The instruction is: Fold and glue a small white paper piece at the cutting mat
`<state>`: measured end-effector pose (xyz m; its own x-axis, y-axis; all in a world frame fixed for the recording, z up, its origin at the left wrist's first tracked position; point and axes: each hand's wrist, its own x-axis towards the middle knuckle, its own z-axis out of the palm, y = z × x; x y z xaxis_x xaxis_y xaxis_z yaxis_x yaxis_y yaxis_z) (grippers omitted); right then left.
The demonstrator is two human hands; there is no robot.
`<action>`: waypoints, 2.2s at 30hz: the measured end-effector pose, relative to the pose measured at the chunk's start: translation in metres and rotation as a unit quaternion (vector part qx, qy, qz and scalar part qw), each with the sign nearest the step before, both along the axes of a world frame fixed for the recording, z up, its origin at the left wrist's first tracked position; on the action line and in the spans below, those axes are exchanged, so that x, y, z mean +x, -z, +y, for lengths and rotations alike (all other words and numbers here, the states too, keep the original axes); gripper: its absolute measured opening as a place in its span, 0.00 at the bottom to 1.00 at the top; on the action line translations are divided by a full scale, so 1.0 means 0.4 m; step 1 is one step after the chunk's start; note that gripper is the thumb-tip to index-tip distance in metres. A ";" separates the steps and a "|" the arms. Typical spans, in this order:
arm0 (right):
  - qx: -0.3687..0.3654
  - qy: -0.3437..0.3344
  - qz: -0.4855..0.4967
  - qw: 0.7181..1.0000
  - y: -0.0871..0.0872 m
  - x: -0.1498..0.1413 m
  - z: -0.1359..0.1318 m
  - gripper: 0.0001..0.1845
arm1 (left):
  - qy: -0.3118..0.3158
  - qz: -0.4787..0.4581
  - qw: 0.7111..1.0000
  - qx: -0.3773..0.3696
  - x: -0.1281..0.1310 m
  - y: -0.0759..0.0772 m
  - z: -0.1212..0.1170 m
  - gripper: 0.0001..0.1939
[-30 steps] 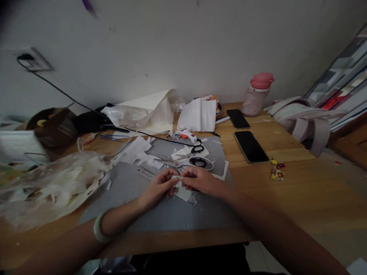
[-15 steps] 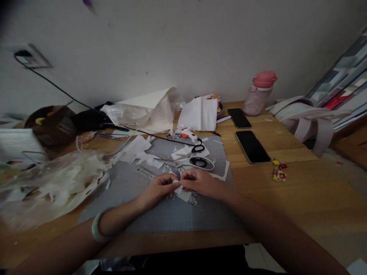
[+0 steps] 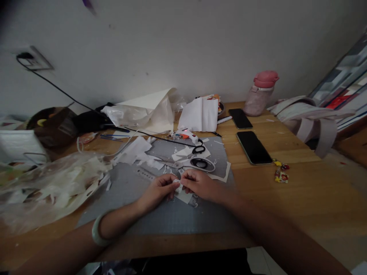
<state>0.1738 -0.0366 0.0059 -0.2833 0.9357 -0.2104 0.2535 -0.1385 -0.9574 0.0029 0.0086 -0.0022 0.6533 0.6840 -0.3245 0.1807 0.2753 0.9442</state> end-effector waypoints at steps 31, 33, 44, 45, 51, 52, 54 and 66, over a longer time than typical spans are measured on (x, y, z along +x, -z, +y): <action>-0.010 0.006 0.016 1.000 0.007 0.002 0.006 0.08 | 0.009 0.012 1.000 0.013 -0.002 -0.004 0.002 0.15; -0.013 0.007 0.017 1.000 0.005 0.002 0.006 0.09 | 0.005 0.013 1.000 0.013 -0.001 -0.004 0.002 0.15; -0.016 0.018 0.008 1.000 -0.004 -0.002 0.004 0.08 | 0.015 0.007 1.000 0.009 -0.003 -0.011 0.001 0.15; -0.017 0.020 0.006 1.000 -0.005 -0.003 0.004 0.08 | 0.018 0.007 1.000 0.010 -0.004 -0.011 0.001 0.15; -0.008 0.030 -0.001 1.000 0.004 -0.004 0.002 0.08 | 0.020 0.003 1.000 0.016 -0.005 -0.001 0.003 0.14; -0.009 0.032 -0.001 0.999 0.006 -0.003 0.002 0.08 | 0.021 0.003 1.000 0.016 -0.005 0.002 0.003 0.14; -0.014 0.035 -0.001 0.999 0.007 -0.002 0.002 0.08 | 0.023 0.000 1.000 0.018 -0.005 0.005 0.004 0.14; -0.045 0.056 -0.005 0.997 -0.004 -0.006 0.002 0.07 | 0.027 -0.004 0.999 0.016 -0.004 0.000 0.005 0.12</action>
